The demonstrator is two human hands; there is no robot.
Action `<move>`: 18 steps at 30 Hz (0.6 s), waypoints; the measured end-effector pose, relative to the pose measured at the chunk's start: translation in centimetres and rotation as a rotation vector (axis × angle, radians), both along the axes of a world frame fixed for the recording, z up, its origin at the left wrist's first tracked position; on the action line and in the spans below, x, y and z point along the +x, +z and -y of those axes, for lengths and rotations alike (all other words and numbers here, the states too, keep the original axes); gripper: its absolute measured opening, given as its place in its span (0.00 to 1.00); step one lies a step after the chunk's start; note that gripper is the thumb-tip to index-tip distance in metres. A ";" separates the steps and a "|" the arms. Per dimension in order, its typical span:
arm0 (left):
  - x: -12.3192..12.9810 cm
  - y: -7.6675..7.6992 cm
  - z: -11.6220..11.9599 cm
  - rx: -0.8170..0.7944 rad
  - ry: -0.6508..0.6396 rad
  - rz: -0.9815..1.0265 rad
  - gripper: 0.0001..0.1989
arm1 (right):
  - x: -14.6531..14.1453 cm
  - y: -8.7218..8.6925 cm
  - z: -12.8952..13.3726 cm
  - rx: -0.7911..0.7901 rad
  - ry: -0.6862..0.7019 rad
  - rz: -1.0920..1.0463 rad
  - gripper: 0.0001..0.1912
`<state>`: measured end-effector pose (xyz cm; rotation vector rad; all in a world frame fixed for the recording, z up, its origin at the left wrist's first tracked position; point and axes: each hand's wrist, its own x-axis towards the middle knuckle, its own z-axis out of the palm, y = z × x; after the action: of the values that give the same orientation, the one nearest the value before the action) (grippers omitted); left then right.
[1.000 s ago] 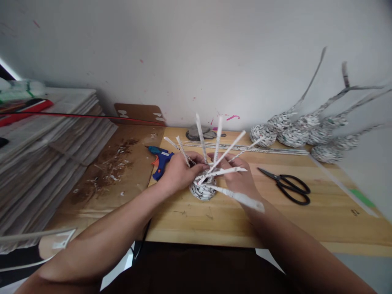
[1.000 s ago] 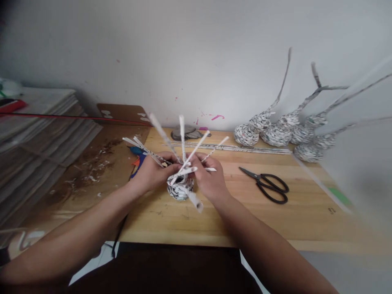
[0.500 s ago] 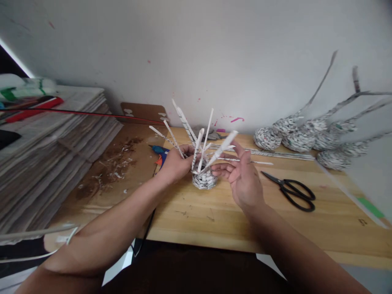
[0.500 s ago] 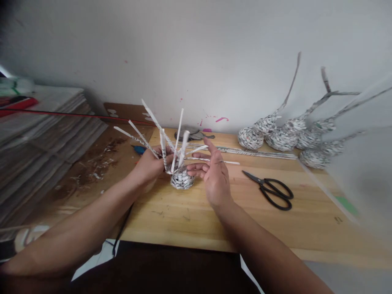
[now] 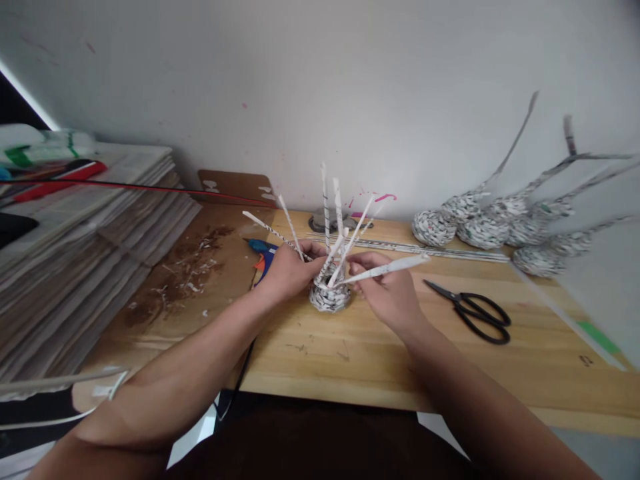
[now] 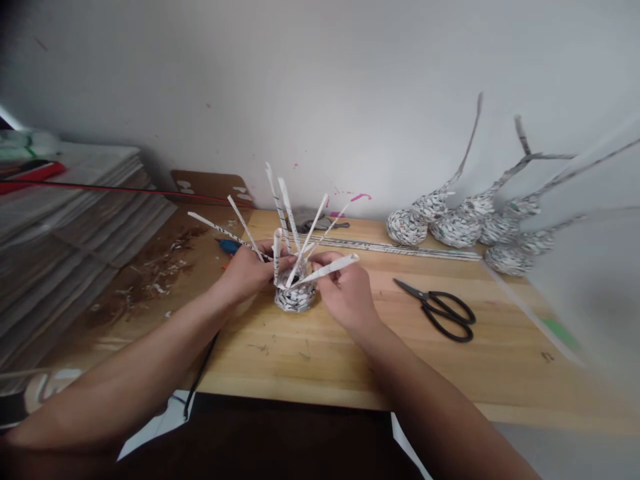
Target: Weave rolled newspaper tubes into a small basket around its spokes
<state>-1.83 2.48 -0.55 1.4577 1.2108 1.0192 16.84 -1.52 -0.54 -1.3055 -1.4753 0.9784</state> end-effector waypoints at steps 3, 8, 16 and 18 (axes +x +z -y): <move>0.1 0.4 0.2 0.026 -0.015 -0.026 0.08 | -0.1 -0.5 -0.2 -0.021 0.024 -0.004 0.10; 0.3 0.5 0.4 0.040 -0.025 -0.043 0.09 | -0.6 -0.1 -0.7 -0.177 -0.068 -0.170 0.12; 0.4 0.5 0.5 0.062 -0.041 -0.068 0.10 | -1.2 -0.1 -0.3 -0.219 -0.033 -0.328 0.11; 0.5 0.6 0.6 0.059 -0.037 -0.062 0.09 | -1.2 -0.5 -0.4 -0.180 -0.018 -0.307 0.11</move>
<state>-1.37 1.87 0.10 1.5622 1.2026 0.9983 15.66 -1.15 -1.08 -1.2268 -1.1612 1.2617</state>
